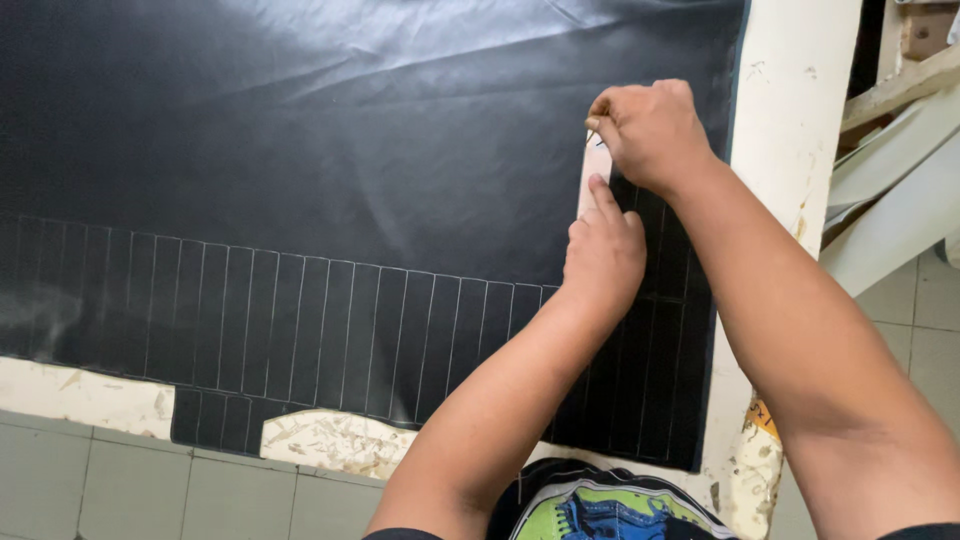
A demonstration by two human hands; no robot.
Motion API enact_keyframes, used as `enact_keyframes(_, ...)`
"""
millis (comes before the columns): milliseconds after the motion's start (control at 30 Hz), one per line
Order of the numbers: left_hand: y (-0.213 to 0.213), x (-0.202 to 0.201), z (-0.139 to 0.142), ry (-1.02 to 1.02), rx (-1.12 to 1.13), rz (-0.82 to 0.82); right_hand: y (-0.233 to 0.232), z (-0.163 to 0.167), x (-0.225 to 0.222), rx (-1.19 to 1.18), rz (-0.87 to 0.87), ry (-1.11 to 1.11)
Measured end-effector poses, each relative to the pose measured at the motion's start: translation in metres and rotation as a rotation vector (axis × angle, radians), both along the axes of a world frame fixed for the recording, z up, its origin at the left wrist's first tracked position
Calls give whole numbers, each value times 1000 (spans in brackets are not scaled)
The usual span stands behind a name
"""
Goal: The person uses a ruler and pencil to draw straight lines on a large black sheet of material. They then place several small wooden pieces on the sheet and trace their outlines with the pencil.
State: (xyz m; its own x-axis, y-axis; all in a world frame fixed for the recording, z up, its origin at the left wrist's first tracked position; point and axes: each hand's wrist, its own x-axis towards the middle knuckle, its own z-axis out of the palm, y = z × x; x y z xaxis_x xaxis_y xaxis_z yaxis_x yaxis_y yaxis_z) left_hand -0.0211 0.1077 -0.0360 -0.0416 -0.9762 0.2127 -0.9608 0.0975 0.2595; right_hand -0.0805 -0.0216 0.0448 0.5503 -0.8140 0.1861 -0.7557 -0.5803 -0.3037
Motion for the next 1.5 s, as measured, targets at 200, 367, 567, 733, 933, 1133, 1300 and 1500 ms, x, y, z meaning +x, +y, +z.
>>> enact_keyframes(200,0,18,35,217,115,-51,0,-2,-10,-17,-1,-105)
enact_keyframes(367,-6,24,52,197,228,-91,-4,-1,-21,2,-10,-117)
enact_keyframes(567,-14,46,64,253,328,-183,-1,9,-48,33,-45,-178)
enact_keyframes(733,-10,67,79,195,450,-183,42,28,-62,111,-183,-314)
enact_keyframes(933,-11,83,71,230,489,-235,143,18,-56,658,-177,-200)
enact_keyframes(1133,-11,69,46,242,529,-247,175,-24,-71,431,-18,-404)
enact_keyframes(1300,-1,49,33,250,525,-240,191,-43,-89,379,1,-427)
enact_keyframes(1500,3,43,32,249,544,-231,200,-33,-92,192,57,-287)
